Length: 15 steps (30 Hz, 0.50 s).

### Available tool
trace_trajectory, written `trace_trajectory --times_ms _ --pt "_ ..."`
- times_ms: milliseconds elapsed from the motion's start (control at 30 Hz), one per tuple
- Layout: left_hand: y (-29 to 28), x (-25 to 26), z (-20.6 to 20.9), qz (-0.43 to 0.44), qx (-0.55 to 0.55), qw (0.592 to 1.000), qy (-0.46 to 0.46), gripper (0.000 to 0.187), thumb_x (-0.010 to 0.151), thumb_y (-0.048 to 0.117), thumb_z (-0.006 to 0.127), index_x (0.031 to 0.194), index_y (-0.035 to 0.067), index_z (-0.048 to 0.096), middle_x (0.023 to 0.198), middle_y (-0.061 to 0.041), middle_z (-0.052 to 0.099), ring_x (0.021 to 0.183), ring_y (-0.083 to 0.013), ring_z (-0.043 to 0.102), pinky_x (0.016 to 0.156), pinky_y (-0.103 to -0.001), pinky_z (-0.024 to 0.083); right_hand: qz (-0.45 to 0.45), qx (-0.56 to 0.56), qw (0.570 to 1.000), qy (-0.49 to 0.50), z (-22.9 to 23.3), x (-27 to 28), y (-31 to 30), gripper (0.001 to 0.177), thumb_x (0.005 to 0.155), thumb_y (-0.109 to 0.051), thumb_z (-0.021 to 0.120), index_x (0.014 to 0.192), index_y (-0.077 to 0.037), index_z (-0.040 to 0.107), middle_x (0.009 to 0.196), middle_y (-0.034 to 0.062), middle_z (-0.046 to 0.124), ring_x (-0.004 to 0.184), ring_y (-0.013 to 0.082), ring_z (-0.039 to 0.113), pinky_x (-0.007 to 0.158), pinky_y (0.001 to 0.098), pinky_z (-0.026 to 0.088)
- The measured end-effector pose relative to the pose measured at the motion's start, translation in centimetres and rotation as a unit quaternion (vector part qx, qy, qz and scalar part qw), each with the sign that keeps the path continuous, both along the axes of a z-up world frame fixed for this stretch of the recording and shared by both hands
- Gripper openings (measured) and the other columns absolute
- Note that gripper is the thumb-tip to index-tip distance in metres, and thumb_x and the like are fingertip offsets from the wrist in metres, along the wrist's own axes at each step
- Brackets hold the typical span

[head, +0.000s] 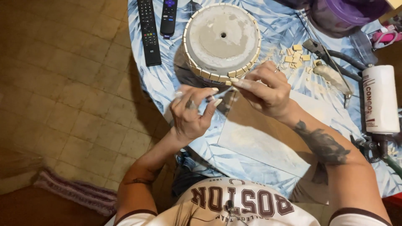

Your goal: Decorating the rim of a cylindrical object by gluing small wooden tiles onto it

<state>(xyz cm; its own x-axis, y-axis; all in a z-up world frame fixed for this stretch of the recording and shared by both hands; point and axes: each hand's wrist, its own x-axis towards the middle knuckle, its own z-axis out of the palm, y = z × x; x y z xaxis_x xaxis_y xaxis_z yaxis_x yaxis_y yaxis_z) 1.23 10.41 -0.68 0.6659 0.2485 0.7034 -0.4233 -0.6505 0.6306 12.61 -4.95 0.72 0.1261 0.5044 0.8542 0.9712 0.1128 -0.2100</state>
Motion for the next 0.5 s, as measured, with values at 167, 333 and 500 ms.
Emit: trace_trajectory --times_ms 167,333,500 --pt "-0.3 0.5 -2.2 0.198 0.247 0.945 -0.083 0.042 0.087 0.042 0.041 0.117 0.014 0.05 0.121 -0.004 0.044 0.108 -0.0273 0.035 0.084 -0.044 0.022 -0.072 0.006 0.992 -0.099 0.1 0.5 0.8 0.004 0.08 -0.006 0.063 0.078 -0.004 0.066 0.069 0.0079 0.05 0.056 0.0247 0.045 0.053 0.0351 0.038" --pt "-0.8 0.6 -2.9 0.193 0.292 0.936 -0.018 0.049 0.088 0.041 0.04 0.129 0.015 0.037 0.136 -0.008 0.026 0.124 -0.0391 0.012 0.09 -0.057 0.006 -0.088 0.015 0.99 -0.113 0.1 0.4 1.4 0.006 0.081 -0.008 0.063 0.077 -0.006 0.066 0.071 0.0061 0.051 0.057 0.023 0.043 0.056 0.0349 0.037" --pt "-1.1 0.7 -2.8 0.199 0.313 0.929 0.011 0.049 0.089 0.04 0.042 0.132 0.018 0.035 0.139 -0.008 0.023 0.124 -0.044 0.009 0.088 -0.062 0.003 -0.092 0.018 0.986 -0.135 0.3 0.4 1.6 0.007 0.08 -0.007 0.063 0.074 -0.006 0.065 0.07 0.0051 0.052 0.056 0.0212 0.041 0.056 0.0334 0.036"
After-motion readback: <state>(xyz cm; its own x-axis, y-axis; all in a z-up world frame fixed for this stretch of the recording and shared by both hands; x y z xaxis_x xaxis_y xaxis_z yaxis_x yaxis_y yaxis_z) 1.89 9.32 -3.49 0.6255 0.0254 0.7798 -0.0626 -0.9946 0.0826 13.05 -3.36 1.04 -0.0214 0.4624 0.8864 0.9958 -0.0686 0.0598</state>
